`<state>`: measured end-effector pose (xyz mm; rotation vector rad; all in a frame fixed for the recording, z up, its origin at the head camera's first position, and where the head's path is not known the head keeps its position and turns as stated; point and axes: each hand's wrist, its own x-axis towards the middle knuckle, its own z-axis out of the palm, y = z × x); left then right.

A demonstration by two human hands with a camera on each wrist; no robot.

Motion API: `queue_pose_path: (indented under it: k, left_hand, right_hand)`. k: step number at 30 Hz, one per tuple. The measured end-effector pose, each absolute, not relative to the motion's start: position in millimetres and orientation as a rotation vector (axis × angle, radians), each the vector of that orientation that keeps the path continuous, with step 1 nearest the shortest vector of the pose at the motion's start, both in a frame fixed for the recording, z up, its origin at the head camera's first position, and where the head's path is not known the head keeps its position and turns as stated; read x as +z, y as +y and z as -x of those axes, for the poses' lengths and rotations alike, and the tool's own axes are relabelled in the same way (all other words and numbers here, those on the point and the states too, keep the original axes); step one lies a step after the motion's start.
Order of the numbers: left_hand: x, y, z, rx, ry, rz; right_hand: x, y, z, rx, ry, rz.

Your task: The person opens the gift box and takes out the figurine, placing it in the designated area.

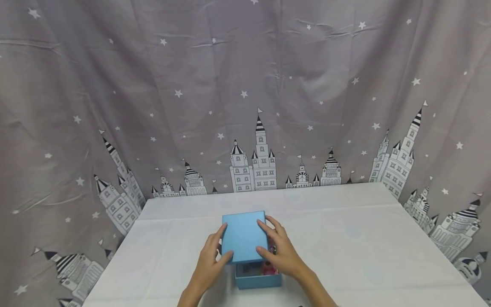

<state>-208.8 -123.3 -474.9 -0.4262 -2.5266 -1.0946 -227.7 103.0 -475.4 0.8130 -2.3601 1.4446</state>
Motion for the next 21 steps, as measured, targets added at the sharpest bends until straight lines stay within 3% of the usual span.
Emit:
queue_pose_path:
  k: [21]
  left_hand:
    - [-481,-127,210,-0.940,-2.352,0.415]
  right_hand:
    - [-476,83,229,1.407,-2.179,-0.787]
